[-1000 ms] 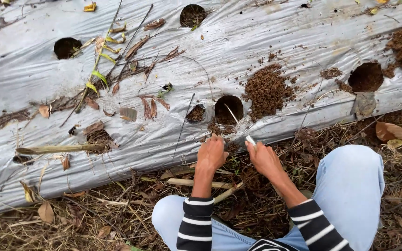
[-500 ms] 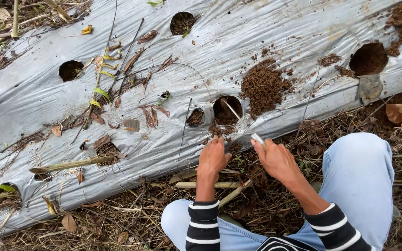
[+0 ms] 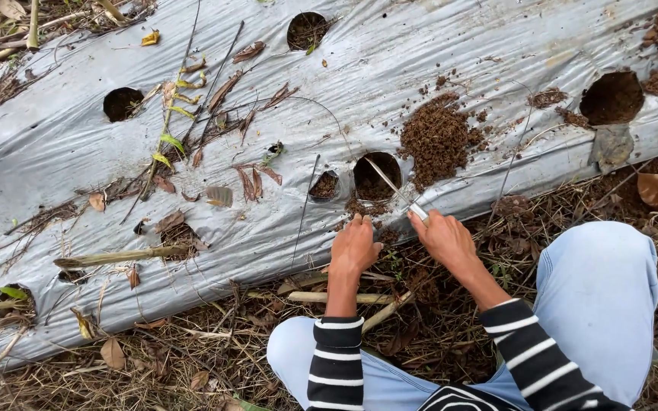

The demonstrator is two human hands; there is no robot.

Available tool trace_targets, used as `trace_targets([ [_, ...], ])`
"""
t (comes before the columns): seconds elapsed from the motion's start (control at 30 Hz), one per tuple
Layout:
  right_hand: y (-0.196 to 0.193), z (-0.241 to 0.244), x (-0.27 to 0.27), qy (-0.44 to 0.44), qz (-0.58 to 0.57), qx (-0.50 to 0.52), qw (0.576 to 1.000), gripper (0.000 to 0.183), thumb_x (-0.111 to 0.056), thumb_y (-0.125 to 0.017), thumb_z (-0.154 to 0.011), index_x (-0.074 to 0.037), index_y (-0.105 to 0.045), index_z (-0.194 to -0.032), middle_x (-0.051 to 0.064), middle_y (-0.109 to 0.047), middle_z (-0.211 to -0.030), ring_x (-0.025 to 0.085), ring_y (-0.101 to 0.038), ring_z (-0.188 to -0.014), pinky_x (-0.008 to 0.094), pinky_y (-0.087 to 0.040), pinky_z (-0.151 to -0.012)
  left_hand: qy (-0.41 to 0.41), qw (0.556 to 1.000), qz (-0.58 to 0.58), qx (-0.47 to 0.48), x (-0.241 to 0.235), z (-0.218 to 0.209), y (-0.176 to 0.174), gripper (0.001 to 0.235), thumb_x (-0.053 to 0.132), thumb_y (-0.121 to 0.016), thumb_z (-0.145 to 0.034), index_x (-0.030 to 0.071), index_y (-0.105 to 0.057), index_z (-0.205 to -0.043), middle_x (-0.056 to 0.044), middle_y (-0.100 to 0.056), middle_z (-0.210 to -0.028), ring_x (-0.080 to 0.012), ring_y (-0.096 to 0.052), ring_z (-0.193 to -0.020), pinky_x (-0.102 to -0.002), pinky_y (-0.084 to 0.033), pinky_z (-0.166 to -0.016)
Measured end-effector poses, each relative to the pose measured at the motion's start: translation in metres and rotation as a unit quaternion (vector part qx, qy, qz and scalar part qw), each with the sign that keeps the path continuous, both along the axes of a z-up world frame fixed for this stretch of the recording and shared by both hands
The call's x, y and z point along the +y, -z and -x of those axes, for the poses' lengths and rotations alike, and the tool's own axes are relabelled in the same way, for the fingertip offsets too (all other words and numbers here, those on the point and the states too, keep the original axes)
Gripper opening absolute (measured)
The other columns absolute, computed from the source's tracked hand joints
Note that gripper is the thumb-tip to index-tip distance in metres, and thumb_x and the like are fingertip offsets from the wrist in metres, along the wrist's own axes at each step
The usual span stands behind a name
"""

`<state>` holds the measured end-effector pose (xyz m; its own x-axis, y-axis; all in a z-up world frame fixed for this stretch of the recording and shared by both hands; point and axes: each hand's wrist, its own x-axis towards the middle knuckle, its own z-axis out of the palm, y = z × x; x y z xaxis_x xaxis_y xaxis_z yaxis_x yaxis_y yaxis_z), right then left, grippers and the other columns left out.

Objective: Planting cassava cuttings into holes dug through plastic mulch using a hand tool

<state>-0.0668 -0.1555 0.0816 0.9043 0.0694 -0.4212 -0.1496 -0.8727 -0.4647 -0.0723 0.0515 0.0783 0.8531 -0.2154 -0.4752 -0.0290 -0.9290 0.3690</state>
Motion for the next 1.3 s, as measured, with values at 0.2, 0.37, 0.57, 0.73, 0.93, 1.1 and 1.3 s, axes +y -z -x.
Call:
trace_targets([
  [0.2, -0.087, 0.023, -0.016, -0.004, 0.015, 0.02, 1.0, 0.062, -0.053, -0.034, -0.108, 0.0, -0.064, -0.099, 0.027, -0.07, -0.072, 0.04, -0.075, -0.068, 0.051, -0.059, -0.065, 0.0, 1.0, 0.009, 0.005, -0.002, 0.006, -0.04, 0.068, 0.024, -0.073, -0.091, -0.009, -0.048, -0.145, -0.034, -0.053, -0.144, -0.0438, -0.055, -0.133, -0.055, -0.048, -0.108],
  [0.37, -0.001, 0.003, -0.001, -0.008, -0.036, 0.003, 0.999, 0.06, -0.05, -0.04, -0.106, 0.003, -0.067, -0.098, 0.029, -0.069, -0.074, 0.045, -0.073, -0.075, 0.055, -0.054, -0.067, -0.008, 1.0, 0.007, 0.016, -0.002, 0.006, -0.019, 0.06, 0.021, -0.074, -0.092, -0.009, -0.054, -0.139, -0.031, -0.059, -0.135, -0.0435, -0.062, -0.125, -0.056, -0.052, -0.104],
  [0.57, -0.049, 0.032, -0.007, 0.029, -0.052, 0.018, 0.998, 0.059, -0.051, -0.042, -0.104, 0.0, -0.067, -0.09, 0.027, -0.067, -0.067, 0.044, -0.072, -0.067, 0.053, -0.052, -0.062, -0.009, 0.999, -0.028, 0.028, 0.009, 0.007, -0.03, 0.052, 0.019, -0.07, -0.096, -0.008, -0.056, -0.138, -0.029, -0.062, -0.133, -0.0396, -0.064, -0.124, -0.051, -0.052, -0.105],
  [0.73, 0.013, 0.029, -0.002, 0.053, -0.093, 0.027, 0.994, 0.05, -0.043, -0.043, -0.108, -0.001, -0.065, -0.091, 0.017, -0.062, -0.061, 0.031, -0.062, -0.054, 0.043, -0.053, -0.06, -0.007, 0.999, -0.047, -0.004, 0.011, 0.003, -0.003, 0.046, 0.026, -0.072, -0.091, -0.006, -0.067, -0.123, -0.024, -0.067, -0.125, -0.0434, -0.067, -0.115, -0.056, -0.055, -0.098],
  [0.93, -0.059, 0.05, -0.012, 0.055, -0.069, 0.026, 0.996, 0.057, -0.051, -0.044, -0.104, -0.002, -0.062, -0.081, 0.02, -0.06, -0.054, 0.035, -0.062, -0.051, 0.046, -0.048, -0.056, -0.026, 0.998, -0.05, 0.024, 0.014, 0.004, -0.024, 0.041, 0.019, -0.069, -0.095, -0.005, -0.065, -0.128, -0.025, -0.068, -0.124, -0.0371, -0.069, -0.113, -0.051, -0.055, -0.1],
  [1.1, 0.047, 0.037, -0.006, 0.021, -0.06, 0.034, 0.997, 0.056, -0.049, -0.041, -0.104, 0.0, -0.066, -0.091, 0.023, -0.066, -0.066, 0.039, -0.069, -0.061, 0.05, -0.051, -0.06, -0.042, 0.998, -0.034, -0.014, 0.018, -0.004, -0.005, 0.046, 0.024, -0.074, -0.091, -0.002, -0.066, -0.127, -0.022, -0.069, -0.122, -0.0375, -0.07, -0.11, -0.052, -0.059, -0.09],
  [1.3, -0.071, 0.042, -0.009, 0.046, -0.054, 0.03, 0.997, 0.052, -0.048, -0.045, -0.105, -0.002, -0.065, -0.089, 0.021, -0.064, -0.061, 0.033, -0.066, -0.054, 0.046, -0.052, -0.059, -0.078, 0.996, -0.041, -0.027, 0.027, -0.007, 0.012, 0.053, 0.02, -0.073, -0.093, -0.006, -0.057, -0.136, -0.025, -0.064, -0.131, -0.038, -0.065, -0.121, -0.048, -0.058, -0.094],
])
